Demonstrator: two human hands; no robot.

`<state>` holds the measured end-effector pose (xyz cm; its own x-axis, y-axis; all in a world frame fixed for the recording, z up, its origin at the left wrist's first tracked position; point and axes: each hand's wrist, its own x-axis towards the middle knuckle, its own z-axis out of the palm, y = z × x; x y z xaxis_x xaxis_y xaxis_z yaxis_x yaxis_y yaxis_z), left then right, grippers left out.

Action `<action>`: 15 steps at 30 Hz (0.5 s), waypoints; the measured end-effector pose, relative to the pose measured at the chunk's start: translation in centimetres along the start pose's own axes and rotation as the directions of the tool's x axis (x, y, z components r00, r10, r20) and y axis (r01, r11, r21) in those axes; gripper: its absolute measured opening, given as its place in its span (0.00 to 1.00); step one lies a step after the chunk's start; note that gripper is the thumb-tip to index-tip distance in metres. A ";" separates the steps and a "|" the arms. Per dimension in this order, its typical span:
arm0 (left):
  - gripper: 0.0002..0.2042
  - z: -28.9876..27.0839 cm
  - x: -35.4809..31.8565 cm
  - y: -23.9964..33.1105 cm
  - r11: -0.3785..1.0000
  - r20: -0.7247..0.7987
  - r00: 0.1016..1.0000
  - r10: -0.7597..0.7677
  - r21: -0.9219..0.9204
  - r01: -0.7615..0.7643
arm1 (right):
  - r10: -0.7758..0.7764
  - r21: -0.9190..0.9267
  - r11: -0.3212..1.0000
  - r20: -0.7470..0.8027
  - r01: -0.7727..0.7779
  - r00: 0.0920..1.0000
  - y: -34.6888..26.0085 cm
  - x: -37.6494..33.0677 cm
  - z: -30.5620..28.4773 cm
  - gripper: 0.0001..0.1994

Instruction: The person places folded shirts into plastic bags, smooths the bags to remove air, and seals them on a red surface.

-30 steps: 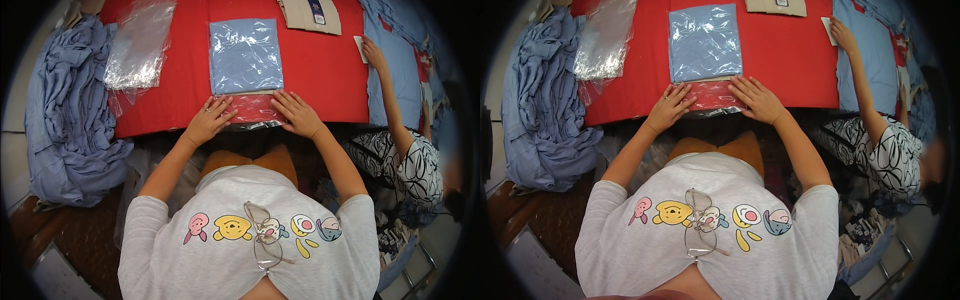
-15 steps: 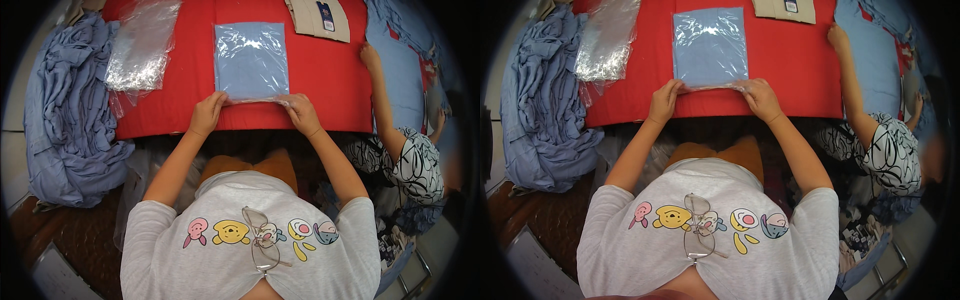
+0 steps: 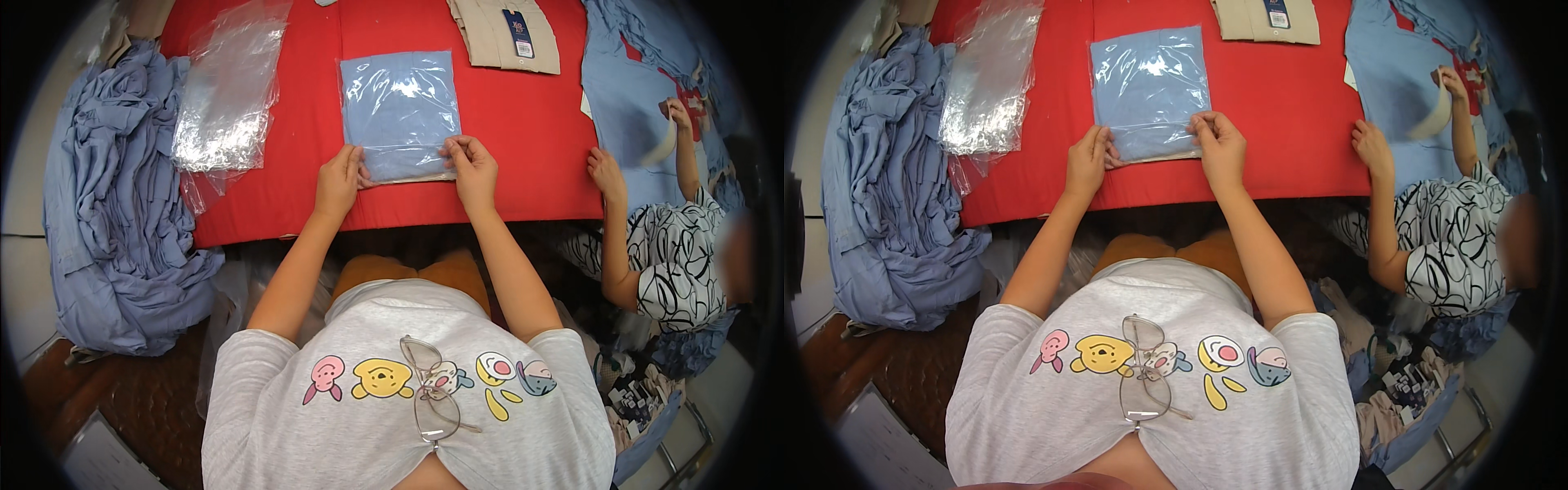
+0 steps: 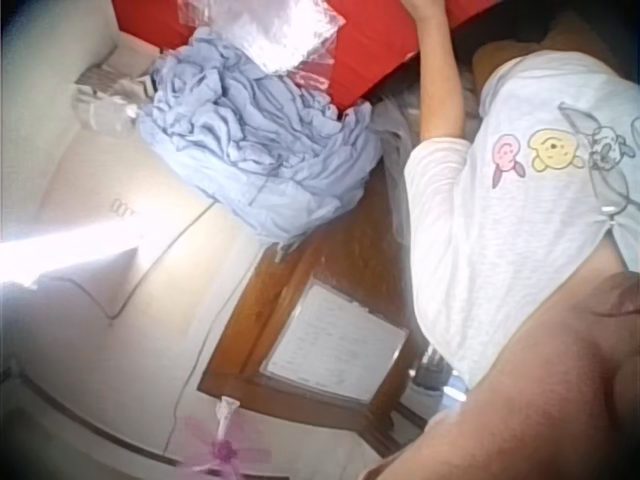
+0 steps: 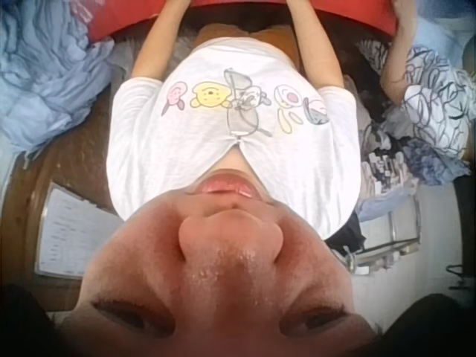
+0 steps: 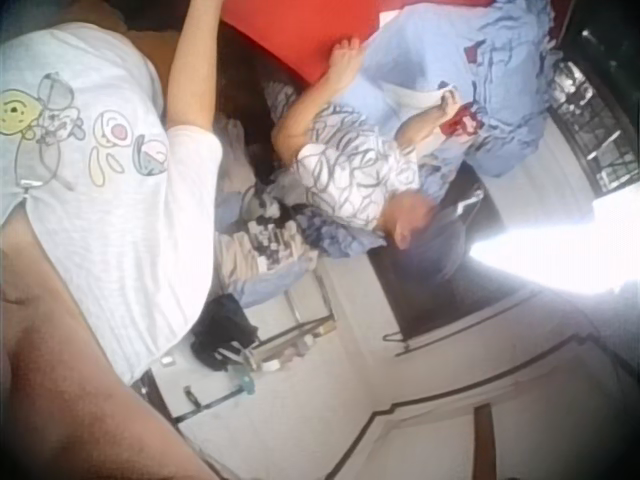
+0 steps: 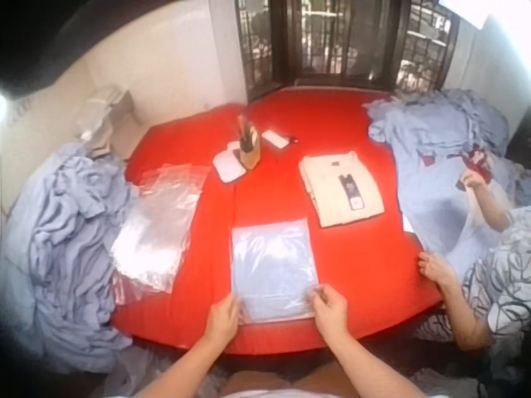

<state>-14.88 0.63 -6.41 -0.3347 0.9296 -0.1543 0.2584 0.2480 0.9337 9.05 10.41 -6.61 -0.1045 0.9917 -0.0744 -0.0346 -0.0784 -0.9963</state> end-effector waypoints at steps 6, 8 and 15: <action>0.20 0.3 0.5 0.4 0.996 -0.041 0.996 -0.077 -0.040 0.076 | -0.029 -0.535 0.845 -0.034 0.006 0.999 -1.7 0.4 1.1 0.09; 0.20 0.5 0.8 1.0 0.991 -0.055 0.990 -0.129 -0.046 0.127 | -0.161 -0.694 0.712 -0.012 0.108 0.987 -1.1 1.2 0.9 0.11; 0.22 1.2 1.6 2.7 0.970 -0.123 0.968 -0.217 0.086 0.228 | -0.241 -0.923 0.361 0.050 0.137 0.969 0.4 2.7 1.8 0.13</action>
<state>-13.62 3.07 -4.52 -0.4917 0.8129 -0.3122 0.2523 0.4762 0.8424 6.95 12.91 -7.13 -0.1425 0.9751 0.1700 0.8901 0.2013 -0.4088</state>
